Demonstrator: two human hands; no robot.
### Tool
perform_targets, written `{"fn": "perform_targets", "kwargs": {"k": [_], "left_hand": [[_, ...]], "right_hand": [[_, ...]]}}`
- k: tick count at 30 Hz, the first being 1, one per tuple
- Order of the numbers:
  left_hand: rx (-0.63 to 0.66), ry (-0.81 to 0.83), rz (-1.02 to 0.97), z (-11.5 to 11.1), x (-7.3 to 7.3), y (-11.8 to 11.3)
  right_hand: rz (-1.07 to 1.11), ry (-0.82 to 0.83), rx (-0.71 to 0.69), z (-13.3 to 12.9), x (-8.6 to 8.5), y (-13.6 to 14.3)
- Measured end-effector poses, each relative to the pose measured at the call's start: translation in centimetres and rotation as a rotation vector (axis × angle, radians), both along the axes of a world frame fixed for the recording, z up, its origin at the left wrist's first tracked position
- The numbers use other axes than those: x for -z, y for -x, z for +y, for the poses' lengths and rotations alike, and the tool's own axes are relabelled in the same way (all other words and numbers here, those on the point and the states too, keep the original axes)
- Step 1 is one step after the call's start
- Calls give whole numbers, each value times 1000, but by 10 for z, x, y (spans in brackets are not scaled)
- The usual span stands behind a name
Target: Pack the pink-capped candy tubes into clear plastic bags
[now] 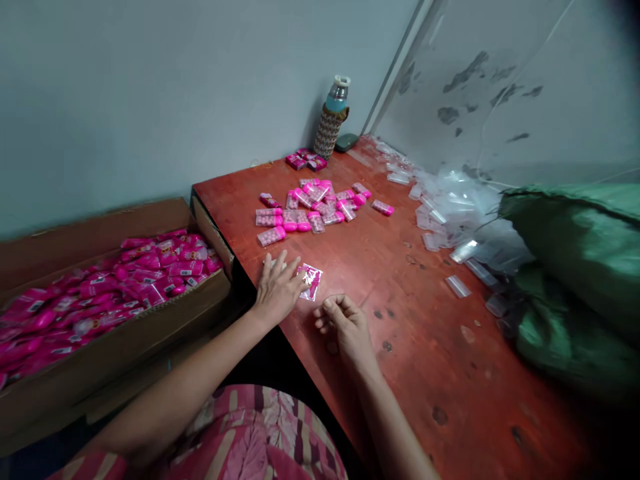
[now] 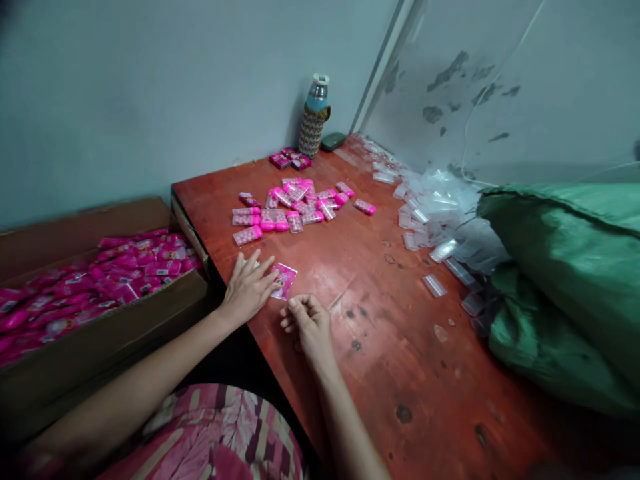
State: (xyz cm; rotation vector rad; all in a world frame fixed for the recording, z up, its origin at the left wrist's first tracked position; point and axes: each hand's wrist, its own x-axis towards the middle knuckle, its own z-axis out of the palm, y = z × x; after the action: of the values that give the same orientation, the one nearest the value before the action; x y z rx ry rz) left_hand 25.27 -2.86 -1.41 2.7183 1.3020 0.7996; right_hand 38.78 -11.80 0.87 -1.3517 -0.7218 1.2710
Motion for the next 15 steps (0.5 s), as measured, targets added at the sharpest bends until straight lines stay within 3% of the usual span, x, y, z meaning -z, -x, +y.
{"fn": "perform_targets", "kwargs": {"k": [5,11,13,15], "left_hand": [[6,-13,-63,6,9,-5],[77,-29,-245,-1,0,-5],[110,76,-364,-3,-7,-7],[90,310,-558,-2,-14,-9]], "right_hand": [[-47,-38,-17,7,1,-4],[-67,-108,175,35,4,-6],[-25,-105,171,44,4,-8],[28,-110,141,52,1,-13]]}}
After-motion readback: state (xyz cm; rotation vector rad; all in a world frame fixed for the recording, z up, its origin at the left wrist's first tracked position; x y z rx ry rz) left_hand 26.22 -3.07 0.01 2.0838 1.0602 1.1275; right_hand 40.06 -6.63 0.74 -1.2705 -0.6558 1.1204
